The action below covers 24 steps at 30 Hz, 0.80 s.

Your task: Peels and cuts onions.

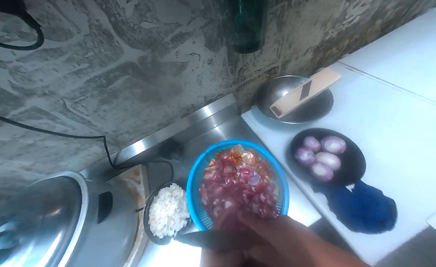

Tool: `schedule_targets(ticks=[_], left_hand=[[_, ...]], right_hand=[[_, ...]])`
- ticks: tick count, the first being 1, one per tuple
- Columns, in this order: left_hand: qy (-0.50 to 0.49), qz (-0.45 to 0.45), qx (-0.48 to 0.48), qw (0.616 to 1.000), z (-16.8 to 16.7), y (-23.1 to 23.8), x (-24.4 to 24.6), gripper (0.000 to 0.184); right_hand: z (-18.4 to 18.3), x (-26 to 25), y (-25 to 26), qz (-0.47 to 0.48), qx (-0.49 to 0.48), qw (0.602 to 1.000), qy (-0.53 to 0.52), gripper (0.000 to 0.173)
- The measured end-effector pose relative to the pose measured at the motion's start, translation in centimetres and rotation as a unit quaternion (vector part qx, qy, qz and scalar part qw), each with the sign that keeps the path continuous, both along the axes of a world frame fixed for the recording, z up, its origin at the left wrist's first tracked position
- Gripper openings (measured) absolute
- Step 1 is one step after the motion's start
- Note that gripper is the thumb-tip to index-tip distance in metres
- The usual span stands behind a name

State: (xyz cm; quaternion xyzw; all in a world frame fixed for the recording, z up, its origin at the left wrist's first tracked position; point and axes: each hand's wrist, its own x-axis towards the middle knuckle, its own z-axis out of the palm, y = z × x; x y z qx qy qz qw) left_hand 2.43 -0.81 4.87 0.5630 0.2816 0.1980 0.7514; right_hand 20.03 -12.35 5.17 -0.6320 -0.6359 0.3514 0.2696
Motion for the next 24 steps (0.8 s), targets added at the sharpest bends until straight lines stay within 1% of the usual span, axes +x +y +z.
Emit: schedule_targets(ticks=[2,4,6,8,10,12,13,15,17,20,22,24], left_hand=[[-0.002,-0.001,0.027,1.000,-0.8,0.5,-0.7,0.065],[0.005,-0.006,0.070,0.997,-2.1,0.9,-1.6,0.061],[0.012,-0.011,0.104,0.994,-2.7,1.3,-1.9,0.067],[0.025,-0.006,0.123,0.992,-2.8,1.3,-1.9,0.069],[0.006,-0.019,0.145,0.989,-2.6,1.2,-2.0,0.072],[-0.026,-0.043,0.148,0.988,-2.3,0.9,-2.0,0.080],[-0.028,-0.040,0.141,0.989,-2.2,0.7,-1.9,0.082],[-0.005,-0.010,0.129,0.992,-2.3,0.7,-1.9,0.079],[0.031,0.032,0.114,0.992,-2.8,0.7,-2.0,0.069],[0.017,0.059,0.078,0.995,-3.1,0.8,-1.5,0.069],[0.006,0.060,0.082,0.995,-3.0,0.7,-1.3,0.071],[0.000,0.056,0.108,0.993,-2.7,0.5,-1.2,0.069]], right_hand=[[-0.9,-0.1,-0.1,-0.024,0.043,0.999,0.021,0.052],[-1.9,-0.1,0.0,-0.037,0.055,0.995,0.080,0.047],[-2.4,-0.1,0.1,-0.048,0.046,0.991,0.118,0.047],[-2.4,-0.1,0.4,-0.063,0.031,0.990,0.121,0.047],[-2.3,0.1,0.8,-0.096,0.006,0.989,0.116,0.046],[-2.5,0.7,1.1,-0.127,-0.026,0.984,0.121,0.044],[-2.5,1.1,1.0,-0.130,-0.034,0.983,0.128,0.045],[-2.2,1.2,0.7,-0.107,-0.019,0.984,0.142,0.049],[-1.5,0.8,0.2,-0.060,-0.014,0.989,0.137,0.063],[-0.4,0.1,0.1,-0.011,-0.030,0.994,0.104,0.073],[-0.6,-0.2,0.2,-0.007,-0.032,0.998,0.061,0.071],[-0.7,-0.3,0.1,-0.017,-0.008,0.999,0.028,0.063]])
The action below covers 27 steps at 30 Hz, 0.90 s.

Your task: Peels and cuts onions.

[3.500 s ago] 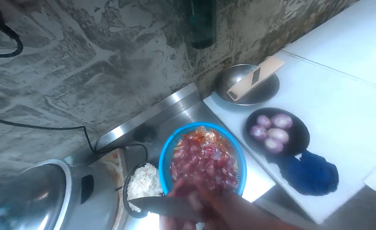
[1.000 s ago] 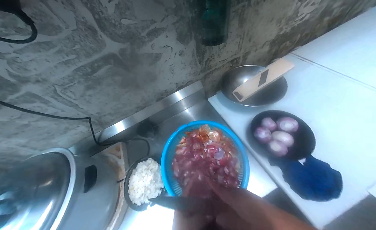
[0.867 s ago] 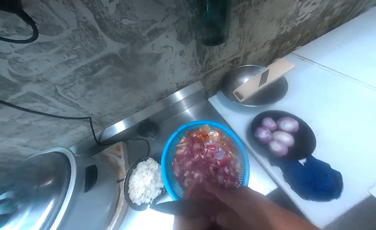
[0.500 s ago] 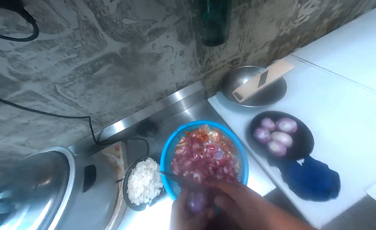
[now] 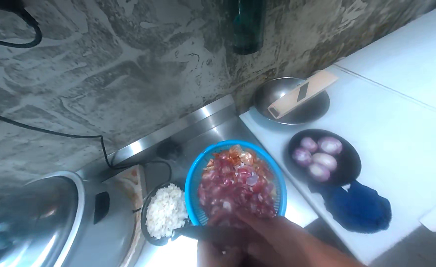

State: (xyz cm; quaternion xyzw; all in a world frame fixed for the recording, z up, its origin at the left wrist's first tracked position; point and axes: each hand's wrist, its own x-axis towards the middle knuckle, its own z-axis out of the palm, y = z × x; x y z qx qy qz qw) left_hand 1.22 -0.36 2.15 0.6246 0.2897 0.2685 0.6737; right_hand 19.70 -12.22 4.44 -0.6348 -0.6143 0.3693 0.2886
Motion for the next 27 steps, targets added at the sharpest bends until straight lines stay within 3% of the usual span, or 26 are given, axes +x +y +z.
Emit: schedule_targets(ticks=[3,6,20,23,27], left_hand=[[0.017,-0.006,0.047,0.999,0.2,-0.2,-0.5,0.061],[0.003,-0.041,0.075,0.996,-0.1,0.1,-1.1,0.066],[-0.129,-0.072,0.014,0.989,-1.2,0.2,-1.0,0.089],[-0.156,-0.045,0.023,0.987,-1.2,0.3,-1.3,0.080],[-0.147,-0.010,0.013,0.989,-1.1,0.6,-1.5,0.081]], right_hand=[[-1.0,-0.3,-0.1,-0.040,0.051,0.998,-0.003,0.052],[-1.3,-0.1,0.4,-0.077,0.024,0.994,0.079,0.047],[-1.5,0.5,1.3,-0.202,-0.003,0.966,0.163,0.044],[-2.2,1.3,1.4,-0.262,0.019,0.951,0.164,0.045],[-1.1,1.8,0.8,-0.197,-0.006,0.961,0.193,0.056]])
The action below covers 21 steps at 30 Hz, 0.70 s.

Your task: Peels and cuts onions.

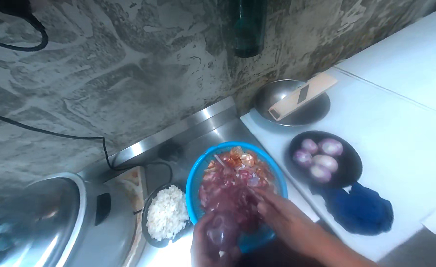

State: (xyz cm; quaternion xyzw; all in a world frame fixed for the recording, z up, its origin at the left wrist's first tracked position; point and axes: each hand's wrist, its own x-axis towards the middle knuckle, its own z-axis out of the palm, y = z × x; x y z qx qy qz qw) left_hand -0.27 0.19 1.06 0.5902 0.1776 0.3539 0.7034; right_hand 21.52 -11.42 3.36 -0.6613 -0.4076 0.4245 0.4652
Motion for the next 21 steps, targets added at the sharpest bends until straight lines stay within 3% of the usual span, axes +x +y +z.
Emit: schedule_targets(ticks=[3,7,12,17,21], left_hand=[[0.016,0.006,-0.024,1.000,-0.5,0.0,0.3,0.079],[0.034,0.013,-0.002,0.999,-0.1,-0.5,0.9,0.072],[0.045,0.006,0.041,0.998,-0.6,-0.5,0.2,0.076],[-0.024,-0.045,-0.010,0.999,-1.0,-0.4,0.1,0.078],[-0.048,-0.078,-0.069,0.993,-1.3,-0.1,0.1,0.075]], right_hand=[[1.1,-1.0,-0.6,0.100,0.007,0.994,-0.052,0.071],[1.2,-2.3,-0.2,0.182,0.026,0.976,-0.114,0.074],[0.2,-2.4,-0.3,0.131,0.061,0.982,-0.123,0.052],[0.3,-1.8,-0.2,0.045,0.045,0.998,-0.012,0.042],[0.7,-1.5,-0.4,0.077,0.038,0.996,0.006,0.045]])
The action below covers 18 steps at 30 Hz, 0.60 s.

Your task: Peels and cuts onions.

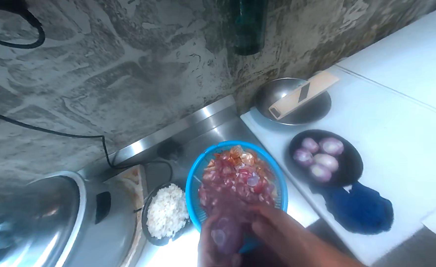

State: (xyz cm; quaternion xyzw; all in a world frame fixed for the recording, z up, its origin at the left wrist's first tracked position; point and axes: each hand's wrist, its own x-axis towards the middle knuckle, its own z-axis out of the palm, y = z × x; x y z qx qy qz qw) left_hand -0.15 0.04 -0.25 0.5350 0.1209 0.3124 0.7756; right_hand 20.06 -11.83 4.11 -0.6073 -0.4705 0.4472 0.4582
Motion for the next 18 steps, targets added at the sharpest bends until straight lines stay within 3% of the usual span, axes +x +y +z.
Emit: schedule_targets(ticks=[2,5,7,10,13,16,18], left_hand=[[-0.007,-0.004,-0.061,0.998,-0.1,0.2,0.1,0.069],[-0.025,-0.007,-0.129,0.991,-0.2,0.3,0.2,0.068],[-0.043,-0.016,-0.162,0.986,-0.3,0.3,0.1,0.070],[-0.059,-0.026,-0.188,0.980,-0.8,0.3,0.1,0.067],[-0.071,-0.031,-0.215,0.974,-0.3,0.0,0.4,0.059],[-0.102,-0.069,-0.251,0.960,0.5,-0.2,0.7,0.041],[-0.116,-0.097,-0.275,0.949,0.1,-0.2,0.6,0.039]], right_hand=[[-0.2,-0.3,-0.1,-0.019,0.019,1.000,-0.006,0.045],[-1.8,-0.2,0.4,-0.133,0.053,0.988,0.050,0.044],[-2.1,0.4,0.5,-0.166,0.029,0.985,0.046,0.048],[-0.6,0.6,-0.1,-0.061,-0.049,0.996,-0.038,0.066],[-0.3,-0.6,-0.3,0.046,-0.020,0.997,-0.061,0.074],[-0.4,-0.9,0.1,0.107,0.018,0.992,-0.072,0.069],[-0.7,-1.1,0.4,0.102,0.040,0.991,-0.078,0.055]])
